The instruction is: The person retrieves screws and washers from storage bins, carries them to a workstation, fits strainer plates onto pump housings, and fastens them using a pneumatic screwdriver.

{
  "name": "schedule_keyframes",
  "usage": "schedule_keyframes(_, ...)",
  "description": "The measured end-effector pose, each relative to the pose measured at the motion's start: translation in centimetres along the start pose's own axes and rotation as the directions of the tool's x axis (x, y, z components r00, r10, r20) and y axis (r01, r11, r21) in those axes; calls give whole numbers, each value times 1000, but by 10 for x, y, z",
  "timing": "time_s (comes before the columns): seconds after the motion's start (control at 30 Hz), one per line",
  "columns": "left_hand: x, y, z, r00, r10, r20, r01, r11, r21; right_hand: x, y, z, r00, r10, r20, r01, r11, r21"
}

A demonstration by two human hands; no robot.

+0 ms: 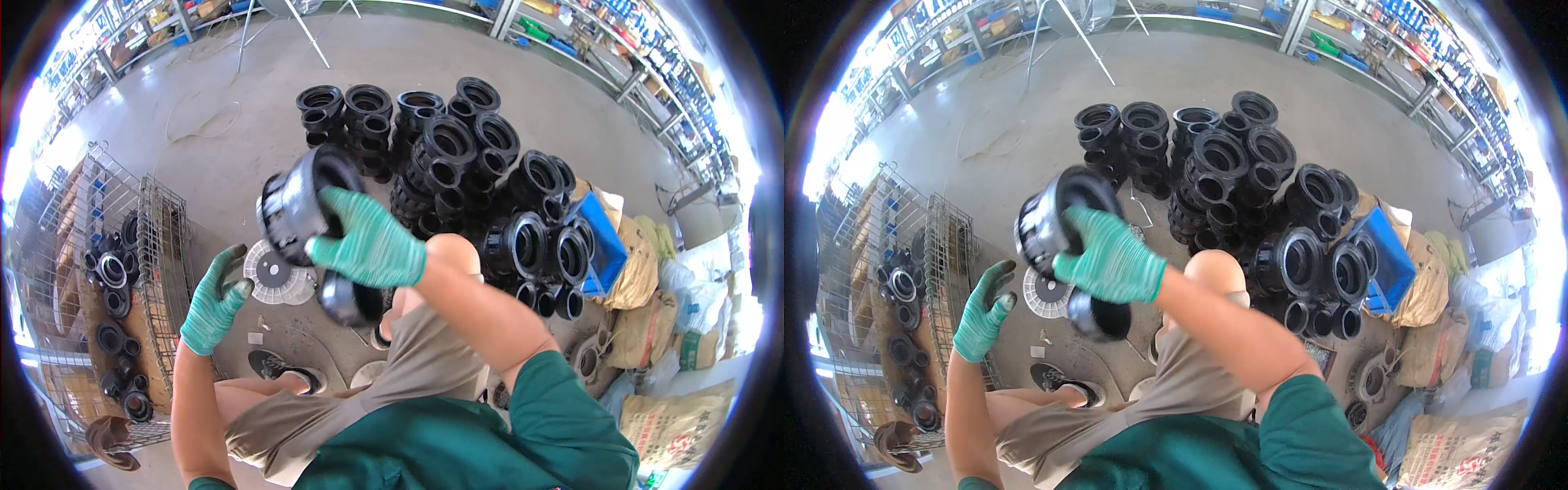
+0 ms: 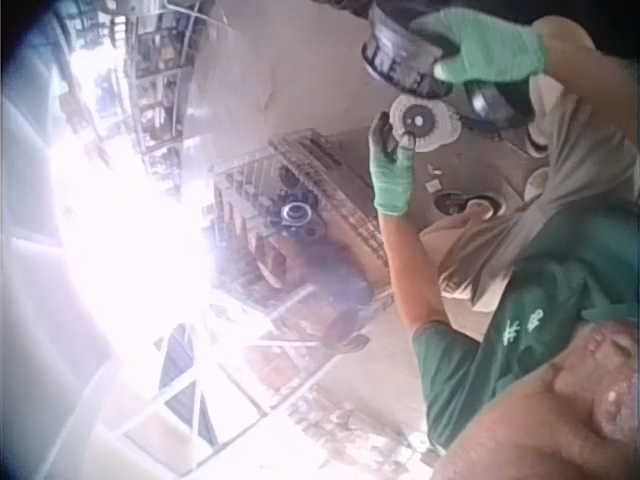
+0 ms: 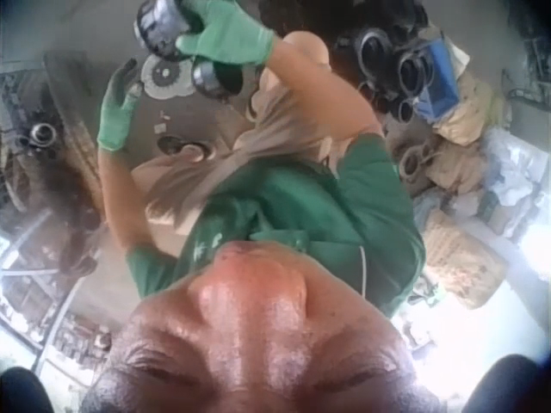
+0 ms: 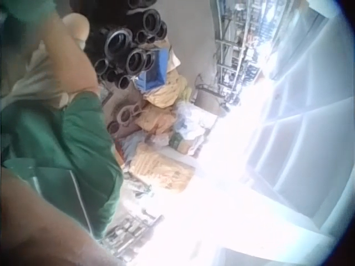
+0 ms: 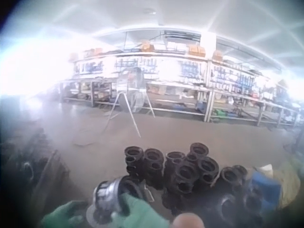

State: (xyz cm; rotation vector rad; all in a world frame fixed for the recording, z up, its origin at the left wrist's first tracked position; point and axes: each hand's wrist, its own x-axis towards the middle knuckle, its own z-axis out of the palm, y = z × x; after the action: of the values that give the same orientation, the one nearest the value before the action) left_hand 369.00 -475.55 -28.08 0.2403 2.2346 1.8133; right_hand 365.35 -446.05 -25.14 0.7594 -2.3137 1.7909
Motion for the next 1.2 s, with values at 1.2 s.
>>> schedule_keyframes(1.2, 63, -91, -91, 983, -161, -91, 185, 857, 481, 301, 285, -155, 771, 637, -8, -203, 234, -951)
